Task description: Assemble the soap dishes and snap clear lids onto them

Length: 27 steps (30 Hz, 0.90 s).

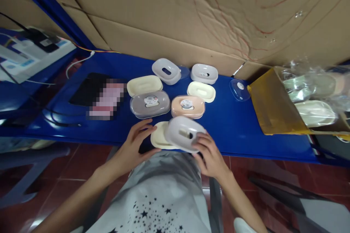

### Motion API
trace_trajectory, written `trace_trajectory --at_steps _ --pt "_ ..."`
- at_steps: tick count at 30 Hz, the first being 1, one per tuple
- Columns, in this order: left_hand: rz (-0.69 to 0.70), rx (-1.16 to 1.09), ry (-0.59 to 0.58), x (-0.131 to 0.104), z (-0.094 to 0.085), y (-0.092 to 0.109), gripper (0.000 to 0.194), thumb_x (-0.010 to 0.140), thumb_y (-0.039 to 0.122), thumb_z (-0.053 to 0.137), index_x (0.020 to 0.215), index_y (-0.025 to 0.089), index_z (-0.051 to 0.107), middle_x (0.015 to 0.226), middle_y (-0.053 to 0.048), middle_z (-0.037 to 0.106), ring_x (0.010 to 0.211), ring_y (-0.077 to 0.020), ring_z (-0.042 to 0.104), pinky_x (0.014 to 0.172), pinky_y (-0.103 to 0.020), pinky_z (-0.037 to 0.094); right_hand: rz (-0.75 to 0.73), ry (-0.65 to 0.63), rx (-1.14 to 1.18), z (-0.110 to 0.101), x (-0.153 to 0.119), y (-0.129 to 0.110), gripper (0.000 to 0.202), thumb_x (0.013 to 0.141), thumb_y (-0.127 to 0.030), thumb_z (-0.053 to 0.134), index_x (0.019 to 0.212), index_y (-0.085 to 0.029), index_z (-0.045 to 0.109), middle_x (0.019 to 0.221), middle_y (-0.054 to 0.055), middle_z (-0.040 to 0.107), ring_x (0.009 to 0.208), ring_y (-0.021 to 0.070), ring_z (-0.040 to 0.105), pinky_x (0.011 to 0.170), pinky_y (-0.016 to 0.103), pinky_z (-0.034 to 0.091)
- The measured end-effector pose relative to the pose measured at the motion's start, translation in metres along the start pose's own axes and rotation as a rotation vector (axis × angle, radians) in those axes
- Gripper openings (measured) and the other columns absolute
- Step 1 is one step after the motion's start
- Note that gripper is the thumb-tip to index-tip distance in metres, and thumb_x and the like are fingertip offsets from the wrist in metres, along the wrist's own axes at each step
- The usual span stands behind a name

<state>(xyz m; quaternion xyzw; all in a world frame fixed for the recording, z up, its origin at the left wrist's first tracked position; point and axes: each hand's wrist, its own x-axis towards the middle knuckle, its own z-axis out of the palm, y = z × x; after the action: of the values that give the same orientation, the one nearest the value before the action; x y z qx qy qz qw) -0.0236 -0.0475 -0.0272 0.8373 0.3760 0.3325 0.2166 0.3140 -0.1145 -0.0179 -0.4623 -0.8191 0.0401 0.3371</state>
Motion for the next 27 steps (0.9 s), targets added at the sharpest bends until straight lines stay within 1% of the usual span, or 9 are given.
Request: trace_trajectory --at_steps 3,6,9,11,16,19,21,24,27 --pt "-0.008 -0.054 -0.099 0.008 -0.001 -0.004 0.079 0.103 0.036 0.073 0.169 0.04 0.029 0.173 -0.015 0.033 0.144 -0.034 0.059 0.114 -0.055 0.06 -0.08 -0.162 0.057 0.013 0.009 -0.01 0.039 0.102 -0.017 0.06 0.141 -0.024 0.058 0.127 0.012 0.068 0.142 0.0334 0.06 0.124 0.066 0.05" --pt "-0.029 -0.07 -0.205 0.011 -0.004 -0.005 0.079 0.104 0.036 0.072 0.17 0.041 0.028 0.176 -0.013 0.031 0.154 -0.0358 0.05 0.12 -0.058 0.054 -0.114 -0.236 0.083 0.008 0.026 -0.003 0.036 0.103 -0.015 0.057 0.139 -0.022 0.059 0.13 0.012 0.069 0.15 0.032 0.053 0.128 0.064 0.046" --pt "-0.028 -0.075 -0.206 0.011 -0.005 -0.005 0.074 0.102 0.036 0.074 0.166 0.038 0.037 0.175 -0.013 0.037 0.158 -0.0345 0.045 0.123 -0.057 0.051 -0.127 -0.327 0.117 0.006 0.041 0.001 0.032 0.105 -0.016 0.054 0.136 -0.021 0.061 0.132 0.012 0.069 0.156 0.0312 0.047 0.129 0.063 0.045" --pt "-0.006 -0.065 -0.164 0.011 -0.005 -0.005 0.063 0.101 0.036 0.076 0.158 0.035 0.049 0.173 -0.013 0.039 0.157 -0.0342 0.045 0.123 -0.058 0.051 -0.127 -0.368 0.128 0.01 0.046 -0.001 0.029 0.106 -0.026 0.06 0.134 -0.022 0.062 0.132 0.012 0.069 0.156 0.0316 0.047 0.13 0.062 0.044" --pt "0.056 -0.052 -0.139 0.011 -0.003 -0.004 0.044 0.102 0.033 0.075 0.143 0.028 0.061 0.173 -0.015 0.04 0.158 -0.034 0.046 0.124 -0.058 0.05 -0.214 -0.333 0.073 0.014 0.048 0.002 0.029 0.106 -0.039 0.065 0.132 -0.026 0.066 0.126 0.009 0.074 0.143 0.0312 0.061 0.126 0.064 0.047" --pt "0.051 -0.051 -0.136 0.01 -0.001 -0.003 0.042 0.104 0.033 0.072 0.144 0.028 0.06 0.173 -0.014 0.041 0.157 -0.0313 0.049 0.122 -0.054 0.053 -0.114 -0.035 -0.002 -0.009 0.055 0.042 0.031 0.11 -0.04 0.054 0.135 -0.028 0.066 0.129 0.01 0.074 0.133 0.0315 0.067 0.119 0.063 0.052" --pt "0.04 -0.044 -0.129 0.01 0.0 -0.003 0.041 0.104 0.034 0.072 0.143 0.029 0.061 0.173 -0.013 0.041 0.156 -0.0309 0.049 0.122 -0.054 0.053 0.193 0.178 -0.185 -0.029 0.064 0.089 0.037 0.112 -0.037 0.044 0.141 -0.026 0.064 0.142 0.014 0.069 0.142 0.033 0.06 0.122 0.064 0.046" --pt "0.041 -0.035 -0.112 0.009 0.002 -0.004 0.04 0.103 0.034 0.073 0.141 0.029 0.061 0.173 -0.013 0.042 0.156 -0.0313 0.05 0.121 -0.054 0.054 0.458 0.152 -0.439 -0.052 0.076 0.163 0.054 0.111 -0.046 0.042 0.153 -0.015 0.055 0.162 0.023 0.053 0.155 0.0402 0.045 0.125 0.07 0.036" --pt "0.052 -0.026 -0.097 0.008 0.005 -0.005 0.042 0.103 0.034 0.074 0.142 0.028 0.06 0.173 -0.014 0.042 0.155 -0.0316 0.051 0.12 -0.054 0.055 0.654 0.082 -0.52 -0.06 0.076 0.208 0.068 0.101 -0.062 0.058 0.149 -0.013 0.058 0.156 0.028 0.054 0.147 0.0457 0.05 0.117 0.073 0.042"
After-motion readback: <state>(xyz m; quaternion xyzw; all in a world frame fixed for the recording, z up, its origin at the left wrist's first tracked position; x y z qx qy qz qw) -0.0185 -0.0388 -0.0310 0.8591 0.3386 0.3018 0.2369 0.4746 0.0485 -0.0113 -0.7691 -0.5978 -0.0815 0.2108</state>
